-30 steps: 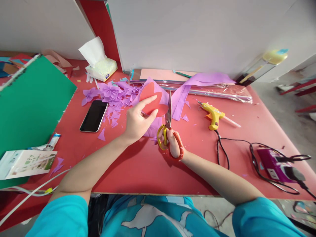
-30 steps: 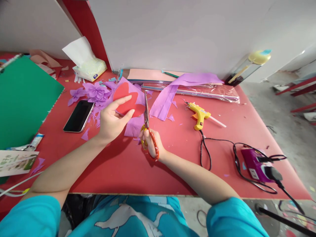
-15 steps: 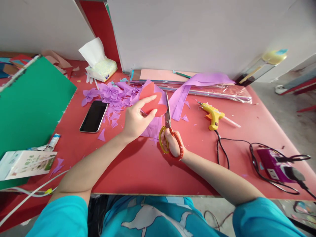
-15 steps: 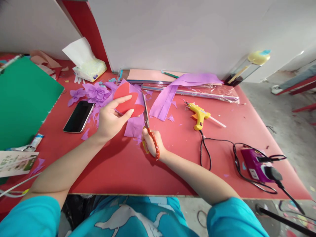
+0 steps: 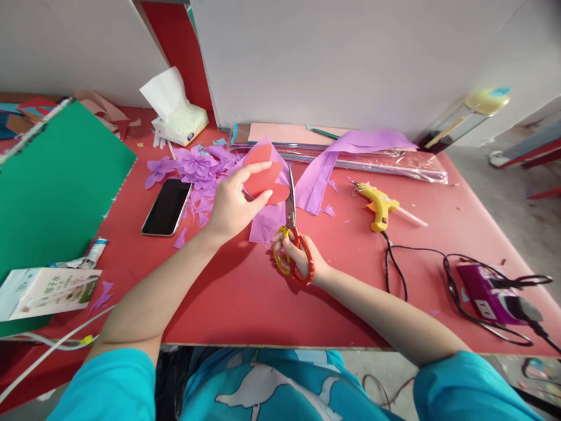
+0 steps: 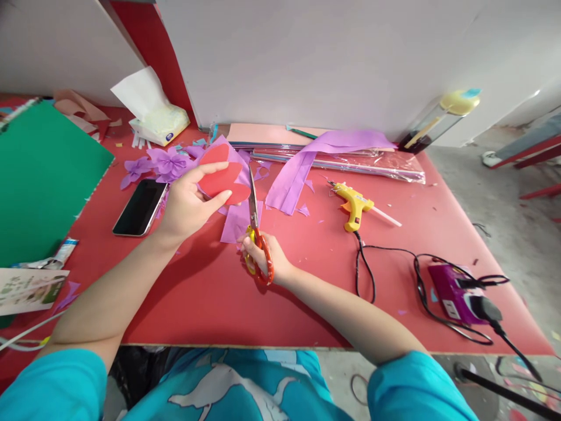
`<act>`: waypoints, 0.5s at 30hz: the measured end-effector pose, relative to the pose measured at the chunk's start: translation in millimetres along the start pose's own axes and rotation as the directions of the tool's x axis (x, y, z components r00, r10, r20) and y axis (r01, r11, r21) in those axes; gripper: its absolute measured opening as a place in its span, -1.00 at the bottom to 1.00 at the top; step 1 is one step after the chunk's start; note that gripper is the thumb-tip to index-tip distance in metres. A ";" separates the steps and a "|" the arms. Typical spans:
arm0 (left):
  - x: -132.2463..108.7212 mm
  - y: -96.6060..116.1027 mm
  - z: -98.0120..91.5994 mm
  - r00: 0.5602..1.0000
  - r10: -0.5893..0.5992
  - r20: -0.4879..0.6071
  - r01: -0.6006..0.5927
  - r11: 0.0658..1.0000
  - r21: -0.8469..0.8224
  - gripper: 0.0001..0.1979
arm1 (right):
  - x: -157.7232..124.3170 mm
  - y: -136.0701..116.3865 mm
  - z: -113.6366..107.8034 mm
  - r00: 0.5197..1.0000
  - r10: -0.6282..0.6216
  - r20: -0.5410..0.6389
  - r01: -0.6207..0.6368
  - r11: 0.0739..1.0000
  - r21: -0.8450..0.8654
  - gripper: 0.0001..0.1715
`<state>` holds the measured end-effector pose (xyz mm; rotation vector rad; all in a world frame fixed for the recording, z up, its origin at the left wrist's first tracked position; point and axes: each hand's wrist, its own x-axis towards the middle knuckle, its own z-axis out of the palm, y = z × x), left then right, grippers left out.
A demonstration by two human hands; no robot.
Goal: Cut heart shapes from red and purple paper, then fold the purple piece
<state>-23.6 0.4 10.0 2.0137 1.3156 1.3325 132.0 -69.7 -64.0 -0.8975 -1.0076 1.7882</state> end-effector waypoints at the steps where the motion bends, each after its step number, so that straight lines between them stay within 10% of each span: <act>1: 1.1 0.9 -1.8 1.000 0.009 0.011 -0.009 1.000 0.020 -0.56 | 0.7 1.2 -0.6 1.000 0.019 0.016 -0.019 0.999 0.043 -0.48; 15: 8.3 0.2 -17.6 0.996 0.007 0.087 -0.011 0.999 0.046 -0.61 | 0.0 1.9 -6.4 0.964 -0.048 0.263 0.014 0.992 0.129 -0.36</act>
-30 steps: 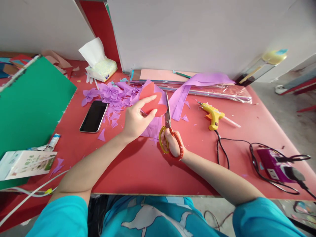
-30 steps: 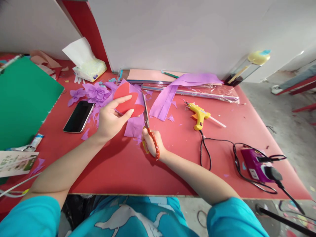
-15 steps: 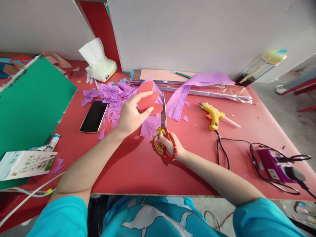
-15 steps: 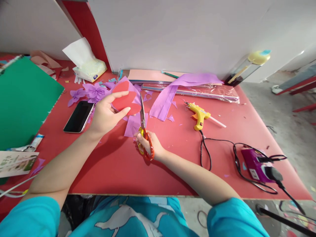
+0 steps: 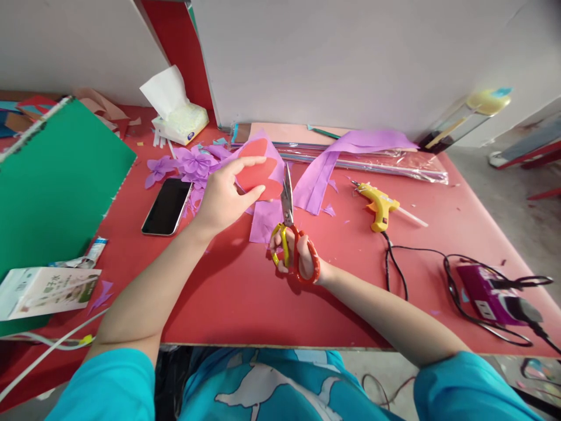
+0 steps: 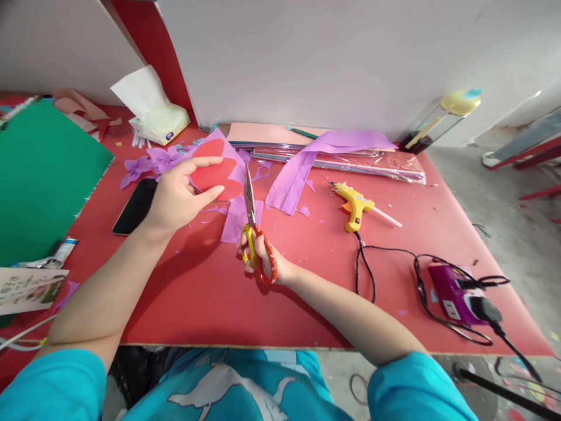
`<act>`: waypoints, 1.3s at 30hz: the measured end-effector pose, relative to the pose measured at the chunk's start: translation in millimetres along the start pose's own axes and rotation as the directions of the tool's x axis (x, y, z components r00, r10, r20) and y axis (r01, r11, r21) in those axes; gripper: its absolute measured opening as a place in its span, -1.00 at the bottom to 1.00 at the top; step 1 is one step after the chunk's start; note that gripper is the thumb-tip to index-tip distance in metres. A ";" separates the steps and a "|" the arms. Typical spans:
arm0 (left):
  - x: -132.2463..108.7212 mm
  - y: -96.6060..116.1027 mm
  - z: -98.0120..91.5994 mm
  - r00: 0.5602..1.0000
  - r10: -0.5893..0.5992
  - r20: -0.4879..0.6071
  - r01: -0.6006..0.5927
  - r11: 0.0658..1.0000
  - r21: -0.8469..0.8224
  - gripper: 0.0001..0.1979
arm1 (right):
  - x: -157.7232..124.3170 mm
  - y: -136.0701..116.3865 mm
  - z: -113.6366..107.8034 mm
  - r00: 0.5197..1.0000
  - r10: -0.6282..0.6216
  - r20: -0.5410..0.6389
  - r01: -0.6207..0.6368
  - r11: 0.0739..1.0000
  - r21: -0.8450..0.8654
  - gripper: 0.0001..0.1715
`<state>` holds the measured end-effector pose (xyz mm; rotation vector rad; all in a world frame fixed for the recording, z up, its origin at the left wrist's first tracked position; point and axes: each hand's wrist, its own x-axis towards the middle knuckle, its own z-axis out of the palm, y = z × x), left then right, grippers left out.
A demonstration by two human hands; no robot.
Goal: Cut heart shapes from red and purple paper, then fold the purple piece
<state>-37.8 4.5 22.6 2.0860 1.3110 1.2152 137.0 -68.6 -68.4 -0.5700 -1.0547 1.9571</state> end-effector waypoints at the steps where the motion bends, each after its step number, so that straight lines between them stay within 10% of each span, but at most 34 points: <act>1: 0.2 -0.7 -0.3 1.000 -0.003 0.006 0.003 1.000 -0.007 -0.60 | -0.8 0.3 -0.9 1.000 -0.007 0.014 0.007 1.000 -0.011 -0.35; 39: -4.3 19.1 -3.6 0.985 -0.065 0.162 0.068 0.998 -0.013 -0.60 | -0.2 -11.9 2.9 0.974 -0.037 -0.224 -0.004 0.984 -0.178 -0.29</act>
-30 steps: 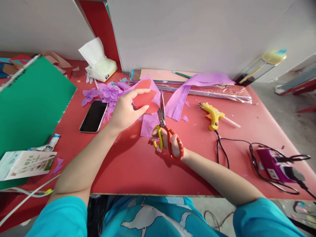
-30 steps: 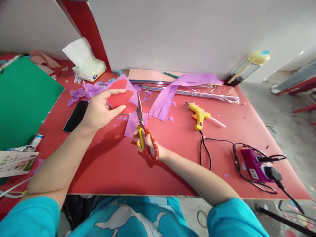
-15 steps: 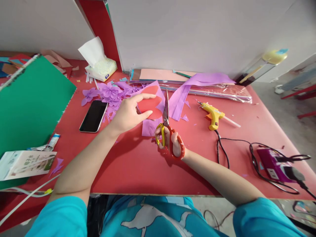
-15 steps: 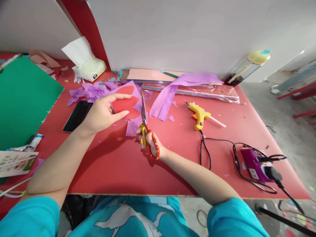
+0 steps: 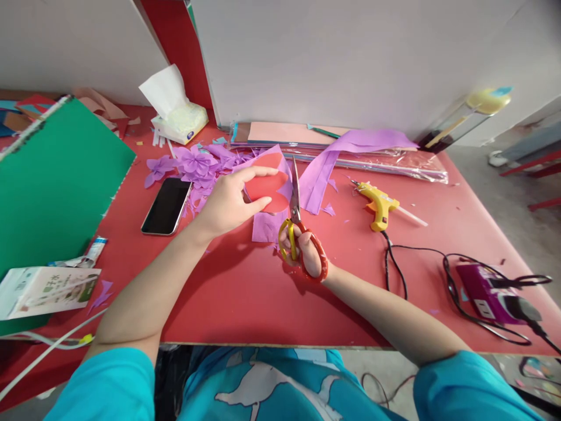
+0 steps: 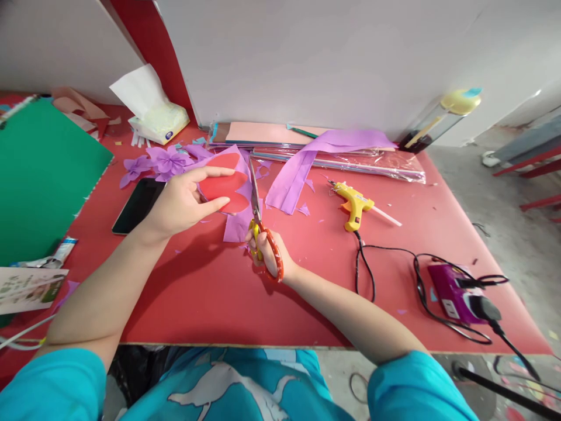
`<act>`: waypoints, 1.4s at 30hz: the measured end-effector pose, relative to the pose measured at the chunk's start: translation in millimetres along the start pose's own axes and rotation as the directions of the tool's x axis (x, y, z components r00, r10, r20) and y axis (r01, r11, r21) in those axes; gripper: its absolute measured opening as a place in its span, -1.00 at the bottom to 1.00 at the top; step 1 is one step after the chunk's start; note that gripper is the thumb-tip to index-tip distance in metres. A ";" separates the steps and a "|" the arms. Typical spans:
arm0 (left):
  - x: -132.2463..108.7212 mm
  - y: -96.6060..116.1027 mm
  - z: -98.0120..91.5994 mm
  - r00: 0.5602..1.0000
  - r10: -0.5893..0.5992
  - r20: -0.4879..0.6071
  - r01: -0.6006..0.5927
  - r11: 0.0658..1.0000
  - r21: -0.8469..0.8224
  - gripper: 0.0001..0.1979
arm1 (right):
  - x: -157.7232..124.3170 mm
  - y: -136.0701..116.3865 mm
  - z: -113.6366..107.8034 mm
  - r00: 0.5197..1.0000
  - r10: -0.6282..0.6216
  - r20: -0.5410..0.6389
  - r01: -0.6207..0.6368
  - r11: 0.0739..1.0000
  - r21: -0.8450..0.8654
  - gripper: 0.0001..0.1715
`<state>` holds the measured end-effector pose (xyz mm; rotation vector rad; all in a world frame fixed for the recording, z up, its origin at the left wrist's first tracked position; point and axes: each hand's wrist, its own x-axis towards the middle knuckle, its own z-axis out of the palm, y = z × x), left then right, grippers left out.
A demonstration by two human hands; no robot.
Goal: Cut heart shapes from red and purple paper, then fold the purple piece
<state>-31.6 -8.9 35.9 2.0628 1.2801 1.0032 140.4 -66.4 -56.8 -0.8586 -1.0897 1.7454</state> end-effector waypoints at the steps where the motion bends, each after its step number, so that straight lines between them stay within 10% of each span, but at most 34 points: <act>1: 0.1 -0.4 0.1 1.000 0.000 0.000 0.000 1.000 -0.002 -0.60 | 0.5 0.4 0.1 1.000 0.001 -0.008 -0.001 1.000 -0.002 -0.29; 17: 1.7 -7.0 -4.0 0.999 -0.039 0.034 0.038 0.999 0.007 -0.55 | -0.2 -2.1 0.0 0.992 -0.035 -0.120 0.011 0.981 -0.196 -0.34; 25: 3.7 -9.3 -5.1 1.000 0.004 0.018 -0.003 1.000 -0.031 -0.57 | 6.1 7.6 -2.6 0.986 -0.055 -0.158 0.061 0.998 0.031 -0.41; 42: -3.6 -6.8 18.1 0.925 0.056 0.376 -0.042 0.998 -0.045 -0.55 | 6.0 -3.9 -1.8 0.967 -0.041 -0.250 0.064 0.994 0.085 -0.62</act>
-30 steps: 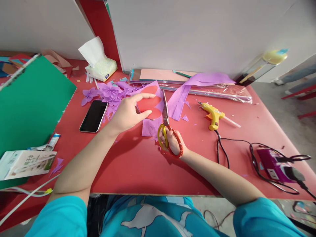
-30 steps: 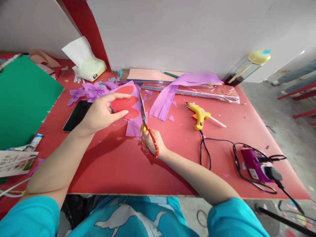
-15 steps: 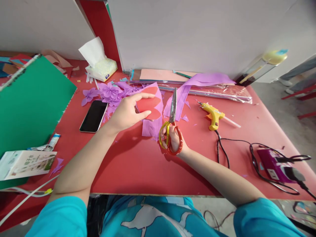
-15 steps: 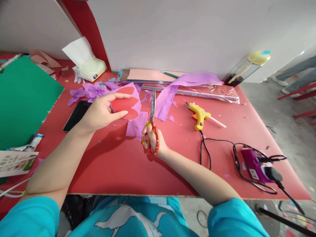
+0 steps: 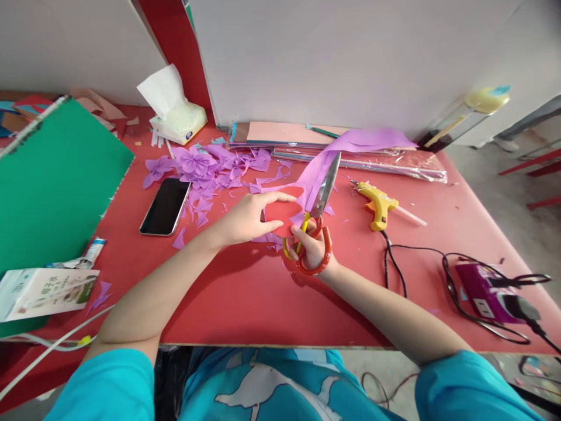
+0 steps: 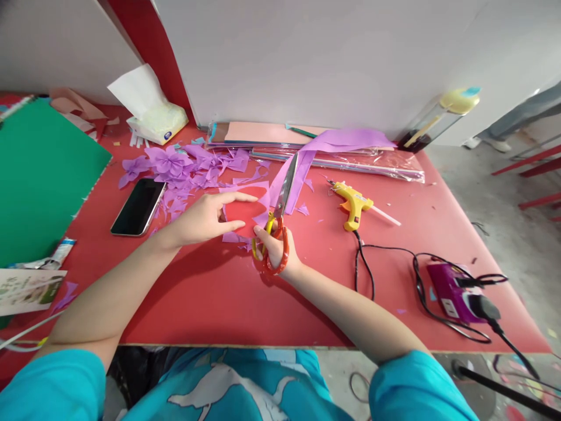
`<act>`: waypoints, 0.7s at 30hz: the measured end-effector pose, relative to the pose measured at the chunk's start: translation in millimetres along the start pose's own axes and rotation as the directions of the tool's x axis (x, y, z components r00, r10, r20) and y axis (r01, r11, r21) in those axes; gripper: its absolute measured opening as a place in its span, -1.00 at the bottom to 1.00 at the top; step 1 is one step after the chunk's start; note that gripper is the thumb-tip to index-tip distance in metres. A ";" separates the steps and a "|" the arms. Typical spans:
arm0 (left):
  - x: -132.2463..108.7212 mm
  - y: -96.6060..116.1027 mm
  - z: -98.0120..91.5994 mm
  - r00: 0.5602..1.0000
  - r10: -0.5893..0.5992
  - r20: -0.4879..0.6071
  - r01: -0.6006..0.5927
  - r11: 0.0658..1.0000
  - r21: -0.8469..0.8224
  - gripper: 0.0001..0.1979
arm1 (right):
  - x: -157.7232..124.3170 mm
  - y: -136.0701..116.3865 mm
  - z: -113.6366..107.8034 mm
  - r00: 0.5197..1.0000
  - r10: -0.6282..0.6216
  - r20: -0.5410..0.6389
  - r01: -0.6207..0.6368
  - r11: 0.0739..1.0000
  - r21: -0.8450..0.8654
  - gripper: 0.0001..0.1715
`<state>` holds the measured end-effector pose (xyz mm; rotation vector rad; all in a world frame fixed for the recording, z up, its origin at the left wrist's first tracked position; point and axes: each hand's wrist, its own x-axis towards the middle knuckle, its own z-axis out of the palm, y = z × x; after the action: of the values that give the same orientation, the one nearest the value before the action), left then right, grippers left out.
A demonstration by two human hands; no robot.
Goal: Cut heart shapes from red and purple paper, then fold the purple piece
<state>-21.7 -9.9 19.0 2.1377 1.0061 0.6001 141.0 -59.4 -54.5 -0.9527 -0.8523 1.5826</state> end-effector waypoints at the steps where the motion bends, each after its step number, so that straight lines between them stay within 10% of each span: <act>1: 0.3 -0.8 0.4 1.000 -0.009 -0.018 0.009 1.000 -0.008 -0.54 | 0.7 1.3 -0.9 1.000 -0.022 -0.006 0.022 1.000 -0.008 -0.61; 21: 5.7 -3.5 5.8 0.967 -0.185 -0.173 0.143 0.962 -0.231 -0.72 | 4.9 5.6 -4.2 0.990 -0.072 -0.121 0.061 0.994 -0.090 -0.63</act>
<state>-16.2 -6.0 13.2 1.8098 1.1542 0.8077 141.8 -55.5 -62.1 -1.0624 -0.8619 1.4240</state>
